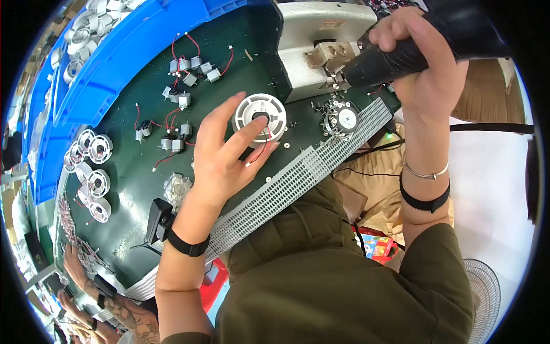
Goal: Assembling small electronic components at an industrial workbench.
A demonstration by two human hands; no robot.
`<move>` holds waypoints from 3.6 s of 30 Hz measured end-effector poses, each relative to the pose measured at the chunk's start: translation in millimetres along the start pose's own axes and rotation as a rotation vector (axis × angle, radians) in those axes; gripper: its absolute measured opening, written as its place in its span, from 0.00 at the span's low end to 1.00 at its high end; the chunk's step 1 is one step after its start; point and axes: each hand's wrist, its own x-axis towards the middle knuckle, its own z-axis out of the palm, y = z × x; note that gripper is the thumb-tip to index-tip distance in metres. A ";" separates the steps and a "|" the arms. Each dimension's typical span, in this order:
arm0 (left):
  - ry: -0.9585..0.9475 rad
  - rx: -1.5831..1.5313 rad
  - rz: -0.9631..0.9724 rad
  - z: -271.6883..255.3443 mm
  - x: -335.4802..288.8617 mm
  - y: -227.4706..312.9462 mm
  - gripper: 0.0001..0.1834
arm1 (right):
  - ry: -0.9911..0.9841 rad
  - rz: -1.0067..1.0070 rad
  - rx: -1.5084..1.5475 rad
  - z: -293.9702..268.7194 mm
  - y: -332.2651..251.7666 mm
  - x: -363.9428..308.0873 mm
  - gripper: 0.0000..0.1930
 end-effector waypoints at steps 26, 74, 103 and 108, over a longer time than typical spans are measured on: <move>0.092 -0.046 -0.027 3.0 2.2 8.9 0.17 | -0.411 0.013 0.223 70.7 12.0 12.1 0.28; -0.087 1.109 -0.411 -199.4 -56.8 -143.2 0.22 | -1.127 0.007 -1.048 192.1 66.8 -58.2 0.15; -0.089 0.962 -0.573 -224.7 140.1 -227.5 0.23 | -0.506 0.707 0.044 68.1 15.3 -37.3 0.16; -0.005 -0.082 -0.352 -124.8 83.2 -45.3 0.21 | -0.320 0.537 0.070 26.8 17.5 -39.7 0.15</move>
